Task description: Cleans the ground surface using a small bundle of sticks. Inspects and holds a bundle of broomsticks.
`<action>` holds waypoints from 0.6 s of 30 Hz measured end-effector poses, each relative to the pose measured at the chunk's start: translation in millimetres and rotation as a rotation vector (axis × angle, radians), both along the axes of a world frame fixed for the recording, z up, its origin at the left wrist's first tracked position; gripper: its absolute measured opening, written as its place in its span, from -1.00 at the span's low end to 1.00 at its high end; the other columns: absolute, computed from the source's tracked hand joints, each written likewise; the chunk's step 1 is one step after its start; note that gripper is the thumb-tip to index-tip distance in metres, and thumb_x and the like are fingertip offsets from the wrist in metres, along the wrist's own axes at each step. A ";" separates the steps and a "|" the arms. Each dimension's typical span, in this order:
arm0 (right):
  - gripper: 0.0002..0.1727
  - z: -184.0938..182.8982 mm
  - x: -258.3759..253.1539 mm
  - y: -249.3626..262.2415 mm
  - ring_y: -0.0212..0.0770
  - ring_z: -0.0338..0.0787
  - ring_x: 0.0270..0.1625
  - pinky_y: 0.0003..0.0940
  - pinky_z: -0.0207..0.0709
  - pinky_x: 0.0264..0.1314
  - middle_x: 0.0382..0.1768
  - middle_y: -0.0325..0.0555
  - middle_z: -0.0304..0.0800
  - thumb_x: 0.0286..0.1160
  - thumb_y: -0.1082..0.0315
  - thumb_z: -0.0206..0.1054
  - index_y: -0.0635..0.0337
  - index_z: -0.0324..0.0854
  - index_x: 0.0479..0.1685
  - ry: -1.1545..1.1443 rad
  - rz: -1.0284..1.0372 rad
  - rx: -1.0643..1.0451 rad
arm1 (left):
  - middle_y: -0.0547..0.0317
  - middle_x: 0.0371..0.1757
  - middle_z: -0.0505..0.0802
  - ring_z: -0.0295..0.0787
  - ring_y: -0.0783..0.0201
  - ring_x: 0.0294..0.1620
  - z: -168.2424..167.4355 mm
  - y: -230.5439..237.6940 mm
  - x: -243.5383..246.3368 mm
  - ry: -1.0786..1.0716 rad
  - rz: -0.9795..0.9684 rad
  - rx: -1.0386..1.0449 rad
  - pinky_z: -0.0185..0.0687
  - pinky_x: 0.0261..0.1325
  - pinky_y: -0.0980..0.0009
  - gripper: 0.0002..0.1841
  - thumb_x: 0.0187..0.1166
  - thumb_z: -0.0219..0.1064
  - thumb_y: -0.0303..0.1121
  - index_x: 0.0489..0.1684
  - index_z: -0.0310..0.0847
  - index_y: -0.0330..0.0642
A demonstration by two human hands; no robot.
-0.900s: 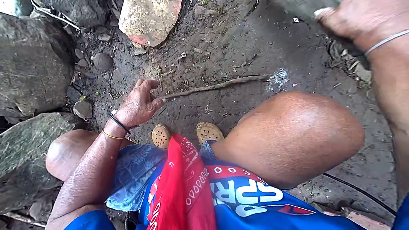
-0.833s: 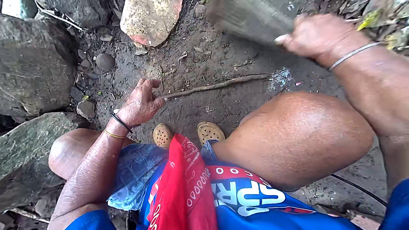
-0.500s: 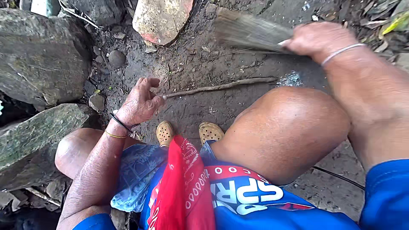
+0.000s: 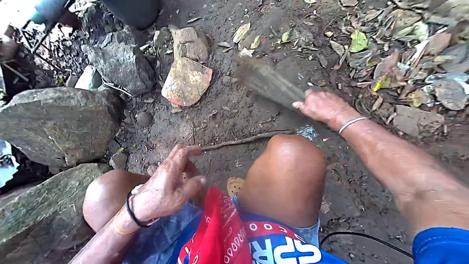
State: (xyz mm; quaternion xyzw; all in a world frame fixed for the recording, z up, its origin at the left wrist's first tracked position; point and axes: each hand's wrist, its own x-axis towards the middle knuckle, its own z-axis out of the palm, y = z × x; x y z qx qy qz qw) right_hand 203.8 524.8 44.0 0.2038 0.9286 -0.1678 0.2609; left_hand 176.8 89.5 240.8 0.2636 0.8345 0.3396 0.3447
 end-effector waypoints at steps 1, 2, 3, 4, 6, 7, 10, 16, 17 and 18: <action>-0.35 -14.9 1.2 -13.7 0.63 0.75 0.10 0.59 0.51 0.07 -0.06 0.60 0.74 0.73 -0.09 0.21 0.51 0.55 0.17 -0.019 0.101 0.002 | 0.03 0.15 0.77 0.79 0.43 -0.14 -7.1 1.2 0.4 0.003 -0.014 -0.025 0.79 -0.05 0.43 -0.43 0.58 0.31 -0.13 0.49 0.47 -0.33; -0.39 -30.6 3.0 -21.2 0.58 0.78 0.05 0.55 0.55 0.02 -0.11 0.52 0.78 0.70 -0.09 0.24 0.44 0.58 0.13 -0.034 0.184 0.013 | -0.06 0.23 0.75 0.81 0.36 -0.12 -12.4 1.4 -0.8 0.001 -0.029 -0.049 0.79 -0.01 0.37 -0.43 0.59 0.32 -0.18 0.50 0.47 -0.35; -0.41 -43.1 3.6 -23.0 0.54 0.79 0.05 0.52 0.55 0.04 -0.10 0.48 0.79 0.68 -0.09 0.26 0.40 0.61 0.13 -0.068 0.221 0.026 | -0.13 0.30 0.73 0.83 0.30 -0.09 -14.8 0.1 -3.5 -0.010 -0.044 -0.066 0.80 0.03 0.31 -0.43 0.59 0.33 -0.20 0.52 0.46 -0.37; -0.41 -48.8 4.0 -20.0 0.53 0.78 0.11 0.53 0.53 0.09 -0.04 0.48 0.79 0.68 -0.08 0.25 0.39 0.61 0.17 -0.113 0.206 0.033 | -0.14 0.33 0.71 0.83 0.28 -0.09 -15.7 -3.2 -6.6 -0.019 -0.058 -0.069 0.80 0.04 0.28 -0.43 0.59 0.33 -0.21 0.53 0.45 -0.36; -0.35 -44.8 3.5 -4.1 0.57 0.69 0.30 0.60 0.43 0.27 0.14 0.55 0.73 0.72 -0.10 0.20 0.41 0.54 0.33 -0.183 0.073 0.053 | -0.11 0.32 0.72 0.82 0.30 -0.10 -15.1 -12.7 -17.0 -0.021 -0.072 -0.038 0.79 0.03 0.31 -0.44 0.60 0.33 -0.22 0.53 0.44 -0.34; -0.30 -38.2 1.9 6.6 0.60 0.62 0.39 0.63 0.36 0.35 0.24 0.61 0.67 0.72 -0.12 0.18 0.44 0.52 0.39 -0.201 -0.005 0.068 | -0.11 0.31 0.73 0.81 0.31 -0.09 -15.4 -17.3 -23.6 -0.015 -0.067 -0.009 0.78 0.03 0.33 -0.45 0.60 0.33 -0.22 0.52 0.45 -0.35; -0.23 -8.0 -1.7 15.4 0.65 0.54 0.46 0.66 0.27 0.42 0.29 0.69 0.60 0.71 -0.15 0.22 0.54 0.50 0.39 -0.217 -0.056 0.124 | -0.15 0.32 0.73 0.81 0.23 0.10 -22.2 -29.1 -44.5 0.000 -0.034 0.095 0.75 0.22 0.29 -0.44 0.62 0.32 -0.20 0.50 0.45 -0.41; -0.27 38.0 -23.2 -26.7 0.67 0.66 0.25 0.67 0.38 0.22 0.06 0.66 0.70 0.70 -0.17 0.22 0.46 0.52 0.33 -0.134 0.017 0.149 | -0.09 0.29 0.75 0.78 0.20 0.19 -43.4 -32.6 -91.0 -0.149 0.114 0.168 0.74 0.27 0.26 -0.37 0.55 0.42 -0.35 0.61 0.34 -0.37; -0.28 46.9 -30.2 -31.9 0.70 0.65 0.22 0.69 0.38 0.19 0.04 0.67 0.69 0.73 -0.15 0.19 0.45 0.50 0.36 -0.091 -0.010 0.127 | -0.10 0.28 0.76 0.80 0.19 0.16 -45.4 -32.3 -98.9 -0.170 0.123 0.175 0.74 0.24 0.26 -0.38 0.56 0.41 -0.37 0.62 0.33 -0.36; -0.29 56.6 -37.1 -36.2 0.73 0.65 0.17 0.72 0.36 0.12 0.00 0.70 0.68 0.75 -0.15 0.16 0.46 0.49 0.36 -0.038 -0.037 0.097 | -0.11 0.27 0.77 0.81 0.17 0.14 -47.6 -32.7 -106.4 -0.198 0.126 0.182 0.75 0.23 0.23 -0.39 0.58 0.40 -0.38 0.62 0.32 -0.36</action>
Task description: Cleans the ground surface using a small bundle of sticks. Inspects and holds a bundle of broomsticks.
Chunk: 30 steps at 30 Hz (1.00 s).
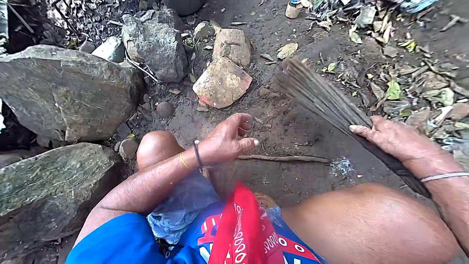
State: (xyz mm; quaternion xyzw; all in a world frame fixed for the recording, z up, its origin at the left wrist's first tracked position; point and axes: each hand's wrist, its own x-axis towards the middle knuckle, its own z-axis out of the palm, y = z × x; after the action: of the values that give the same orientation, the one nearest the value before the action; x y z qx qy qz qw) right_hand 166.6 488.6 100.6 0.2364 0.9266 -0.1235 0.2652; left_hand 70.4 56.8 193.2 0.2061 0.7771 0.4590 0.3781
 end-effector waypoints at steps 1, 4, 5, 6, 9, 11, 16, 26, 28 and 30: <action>-0.27 10.7 -5.9 -4.9 0.74 0.65 0.13 0.74 0.35 0.08 -0.02 0.70 0.67 0.75 -0.18 0.12 0.45 0.48 0.36 0.053 -0.037 -0.037 | -0.11 0.27 0.78 0.83 0.16 0.13 -3.7 -1.6 -6.5 -0.037 -0.003 0.006 0.76 0.22 0.21 -0.39 0.60 0.41 -0.37 0.63 0.32 -0.35; -0.29 50.9 -28.5 -41.7 0.37 0.73 0.00 0.51 0.46 0.02 -0.05 0.45 0.70 0.69 -0.21 0.14 0.36 0.51 0.34 0.269 -0.187 -0.206 | -0.17 0.25 0.81 0.86 0.12 0.11 -23.8 -9.4 -22.6 -0.165 -0.003 0.051 0.78 0.21 0.17 -0.33 0.59 0.45 -0.34 0.66 0.27 -0.39; -0.40 63.6 -39.6 -62.4 -0.09 0.75 -0.15 0.08 0.61 -0.07 -0.15 0.05 0.72 0.66 -0.18 0.15 0.18 0.55 0.29 0.358 -0.244 -0.276 | -0.20 0.26 0.81 0.85 0.10 0.13 -29.0 -12.2 -28.1 -0.208 0.005 0.070 0.77 0.23 0.15 -0.29 0.58 0.46 -0.33 0.68 0.24 -0.40; -0.62 75.3 -51.6 -87.1 -0.56 0.71 -0.32 -0.45 0.67 -0.26 -0.31 -0.42 0.67 0.68 -0.09 0.15 -0.05 0.57 0.16 0.446 -0.305 -0.386 | -0.22 0.30 0.79 0.83 0.10 0.19 -31.3 -15.6 -33.1 -0.257 0.007 0.089 0.74 0.30 0.16 -0.25 0.58 0.47 -0.32 0.72 0.20 -0.40; -0.76 107.5 -87.6 -171.4 -0.65 0.73 -0.48 -0.61 0.67 -0.49 -0.47 -0.60 0.72 0.78 0.18 -0.06 -0.21 0.56 -0.12 0.559 -0.450 -0.854 | -0.24 0.36 0.77 0.77 0.14 0.32 -39.1 -25.3 -44.9 -0.360 0.014 0.212 0.61 0.46 0.22 -0.24 0.63 0.43 -0.28 0.75 0.15 -0.45; -0.69 116.1 -108.8 -224.2 -0.52 0.77 -0.49 -0.51 0.70 -0.50 -0.47 -0.48 0.77 0.79 0.18 -0.10 -0.18 0.60 -0.17 0.552 -0.444 -1.013 | -0.30 0.38 0.75 0.74 0.14 0.34 -41.2 -29.6 -51.3 -0.429 0.032 0.350 0.58 0.47 0.26 -0.26 0.68 0.37 -0.31 0.75 0.10 -0.50; -0.76 110.2 -144.7 -328.3 -0.65 0.74 -0.45 -0.67 0.67 -0.36 -0.51 -0.52 0.75 0.76 0.22 -0.01 -0.08 0.59 -0.13 0.462 -0.287 -0.982 | -0.07 0.08 0.78 0.80 0.15 0.03 -34.0 -37.4 -57.8 -0.675 0.215 0.787 0.79 0.05 0.12 -0.65 0.71 0.14 -0.47 0.41 0.37 -0.40; -0.26 120.0 -186.4 -337.1 0.05 0.75 -0.13 0.19 0.51 -0.12 -0.21 0.14 0.70 0.74 -0.11 -0.31 0.34 0.67 -0.08 0.373 0.489 -0.249 | 0.02 -0.28 0.81 0.82 0.20 -0.30 -36.8 -53.6 -72.7 -0.860 0.489 0.986 0.82 -0.16 0.23 -0.88 0.62 0.19 -0.66 -0.02 0.54 -0.40; -0.12 125.6 -188.4 -314.3 0.26 0.80 -0.06 0.37 0.58 -0.19 0.02 0.28 0.74 0.68 -0.26 -0.38 0.32 0.71 0.06 0.428 0.694 -0.105 | -0.02 -0.25 0.81 0.80 0.21 -0.29 -41.0 -55.1 -76.0 -0.839 0.472 0.958 0.81 -0.15 0.25 -0.86 0.61 0.24 -0.64 0.03 0.57 -0.45; -0.30 171.9 -173.3 -349.0 0.44 0.70 0.17 0.43 0.53 0.10 0.21 0.52 0.62 0.80 0.07 -0.31 0.52 0.55 0.32 0.276 0.660 0.025 | -0.07 -0.19 0.83 0.79 0.21 -0.25 -46.0 -57.6 -77.9 -0.855 0.435 0.930 0.79 -0.12 0.26 -0.81 0.61 0.26 -0.62 0.10 0.57 -0.47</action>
State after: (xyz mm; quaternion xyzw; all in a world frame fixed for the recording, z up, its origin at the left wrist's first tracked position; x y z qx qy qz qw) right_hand -6.6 139.6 272.5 -0.0915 0.9815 -0.0505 0.1604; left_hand -7.5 -0.8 147.2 -0.0138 0.3038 0.8534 0.4233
